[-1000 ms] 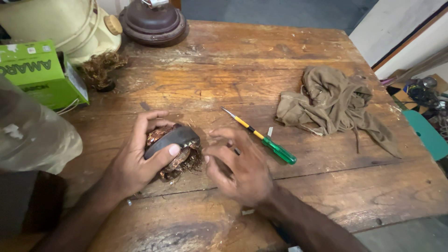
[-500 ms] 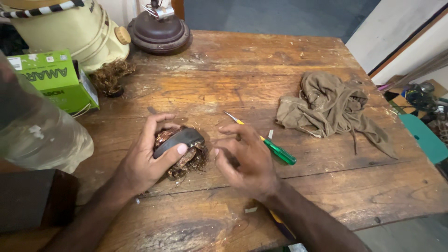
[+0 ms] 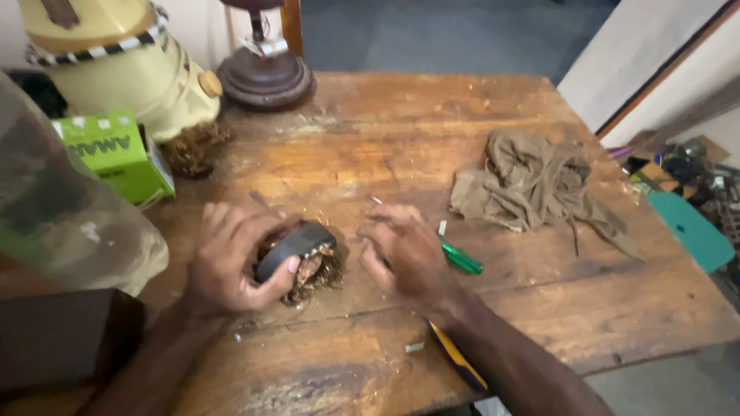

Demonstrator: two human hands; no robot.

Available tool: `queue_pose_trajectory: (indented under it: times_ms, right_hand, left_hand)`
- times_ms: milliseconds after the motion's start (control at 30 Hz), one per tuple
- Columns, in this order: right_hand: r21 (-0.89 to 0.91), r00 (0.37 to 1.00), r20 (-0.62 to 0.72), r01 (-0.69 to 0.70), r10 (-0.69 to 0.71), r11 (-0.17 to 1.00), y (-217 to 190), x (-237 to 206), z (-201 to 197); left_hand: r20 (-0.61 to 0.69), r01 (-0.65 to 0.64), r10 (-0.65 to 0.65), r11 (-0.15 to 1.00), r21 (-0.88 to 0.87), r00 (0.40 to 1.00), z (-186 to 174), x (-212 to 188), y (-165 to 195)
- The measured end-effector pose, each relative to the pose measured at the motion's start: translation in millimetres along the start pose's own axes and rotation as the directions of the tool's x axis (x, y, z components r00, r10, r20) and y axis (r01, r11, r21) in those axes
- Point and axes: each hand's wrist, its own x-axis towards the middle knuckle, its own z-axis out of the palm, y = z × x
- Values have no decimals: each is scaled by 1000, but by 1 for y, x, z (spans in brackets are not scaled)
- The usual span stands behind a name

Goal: The person holds a motor armature with copper windings on a wooden workbench and pries at the windings with a screwdriver, then uses pliers to pull and cut the copper wire away from the laminated core, working around the part by hand.

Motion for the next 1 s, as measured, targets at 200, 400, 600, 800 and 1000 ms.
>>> queue_pose_trajectory:
  times_ms: [200, 400, 600, 800, 1000]
  right_hand:
    - [0, 1000, 0, -18, 18, 1000, 1, 0, 3]
    - [58, 998, -57, -25, 28, 998, 0, 2, 5]
    - [68, 998, 6, -56, 56, 996, 0, 1, -3]
    - [54, 995, -104, -1, 7, 999, 15, 8, -9]
    - [-113, 991, -122, -59, 45, 992, 21, 9, -19]
  left_hand:
    - [-24, 13, -13, 999, -36, 1000, -2, 4, 9]
    - [-96, 6, -9, 1000, -29, 995, 1, -2, 17]
    - [-135, 31, -28, 999, 17, 990, 15, -8, 19]
    - [-44, 245, -255, 956, -159, 966, 18, -10, 23]
    - [151, 518, -502, 759, -394, 851, 25, -11, 19]
